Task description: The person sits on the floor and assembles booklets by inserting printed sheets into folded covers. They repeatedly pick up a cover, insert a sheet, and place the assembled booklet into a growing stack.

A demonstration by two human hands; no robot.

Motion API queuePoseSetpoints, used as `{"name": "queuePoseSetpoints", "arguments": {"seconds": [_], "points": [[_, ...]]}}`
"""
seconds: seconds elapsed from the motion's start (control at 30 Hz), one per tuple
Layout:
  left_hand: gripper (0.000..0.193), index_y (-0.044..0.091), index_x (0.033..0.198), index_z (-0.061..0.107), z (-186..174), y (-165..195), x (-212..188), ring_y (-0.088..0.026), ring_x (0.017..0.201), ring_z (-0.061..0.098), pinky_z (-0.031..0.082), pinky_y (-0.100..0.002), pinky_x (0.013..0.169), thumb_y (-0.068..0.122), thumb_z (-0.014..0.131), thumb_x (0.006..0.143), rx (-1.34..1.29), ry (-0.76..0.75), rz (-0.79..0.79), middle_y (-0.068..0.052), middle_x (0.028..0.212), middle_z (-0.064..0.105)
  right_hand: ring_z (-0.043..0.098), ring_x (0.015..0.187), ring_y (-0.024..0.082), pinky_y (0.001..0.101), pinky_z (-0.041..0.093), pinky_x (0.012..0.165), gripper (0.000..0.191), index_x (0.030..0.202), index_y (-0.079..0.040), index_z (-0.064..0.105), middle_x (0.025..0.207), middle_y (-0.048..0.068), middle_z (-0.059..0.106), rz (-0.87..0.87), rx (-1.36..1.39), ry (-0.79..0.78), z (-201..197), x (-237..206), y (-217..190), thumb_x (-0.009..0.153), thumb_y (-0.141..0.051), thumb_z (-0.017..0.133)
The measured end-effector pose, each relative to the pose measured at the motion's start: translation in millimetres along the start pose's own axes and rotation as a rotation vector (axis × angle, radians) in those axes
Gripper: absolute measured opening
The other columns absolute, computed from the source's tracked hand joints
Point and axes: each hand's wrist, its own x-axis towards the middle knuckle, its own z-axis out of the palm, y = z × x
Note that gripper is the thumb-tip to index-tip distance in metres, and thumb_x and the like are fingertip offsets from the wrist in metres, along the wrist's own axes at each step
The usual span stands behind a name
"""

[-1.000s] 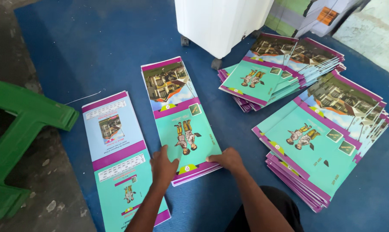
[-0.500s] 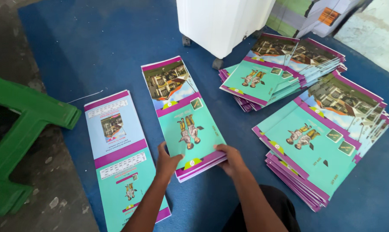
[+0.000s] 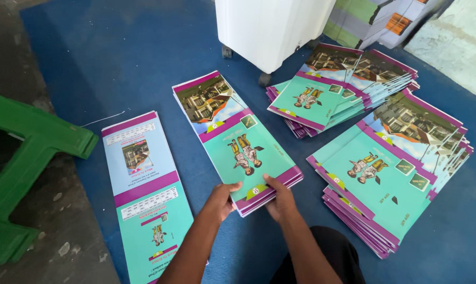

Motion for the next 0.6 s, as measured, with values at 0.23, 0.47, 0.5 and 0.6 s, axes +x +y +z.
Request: {"name": "queuePoseSetpoints", "arguments": {"seconds": [0.23, 0.47, 0.5, 0.6], "points": [[0.062, -0.004, 0.131, 0.066, 4.2, -2.6, 3.8, -0.023, 0.095, 0.058, 0.049, -0.040, 0.082, 0.027, 0.083, 0.080, 0.208, 0.067, 0.022, -0.016, 0.116, 0.069, 0.071, 0.097, 0.033, 0.0494, 0.061, 0.087, 0.049, 0.123, 0.005, 0.057, 0.109, 0.016, 0.068, -0.190, -0.168, 0.079, 13.5, 0.9, -14.6, 0.078, 0.004, 0.074], [0.112, 0.014, 0.152, 0.041, 33.5, 41.6, 9.8, -0.037, 0.126, 0.052, 0.050, -0.044, 0.102, 0.030, 0.093, 0.053, 0.735, 0.370, 0.458, -0.023, 0.140, 0.040, 0.073, 0.077, 0.026, 0.0402, 0.061, 0.071, 0.034, 0.105, 0.005, 0.066, 0.092, 0.015, 0.074, -0.398, -0.378, 0.126, 40.7, -1.2, -57.3, 0.073, 0.004, 0.077], [0.109, 0.015, 0.150, 0.044, 35.2, 49.0, 9.6, -0.037, 0.127, 0.051, 0.049, -0.043, 0.104, 0.035, 0.094, 0.056, 0.873, 0.358, 0.446, -0.023, 0.140, 0.041, 0.071, 0.075, 0.025, 0.0387, 0.059, 0.069, 0.030, 0.102, 0.006, 0.068, 0.089, 0.014, 0.074, -0.431, -0.459, 0.105, 46.1, -5.8, -63.2, 0.074, 0.003, 0.078], [0.100, 0.017, 0.149, 0.050, 40.3, 70.7, 15.1, -0.036, 0.127, 0.054, 0.049, -0.041, 0.107, 0.047, 0.094, 0.064, 1.143, 0.300, 0.450, -0.023, 0.141, 0.045, 0.068, 0.070, 0.021, 0.0346, 0.055, 0.065, 0.021, 0.095, 0.005, 0.073, 0.082, 0.012, 0.074, -0.534, -0.651, 0.046, 63.4, -21.2, -89.2, 0.076, -0.002, 0.078]]}}
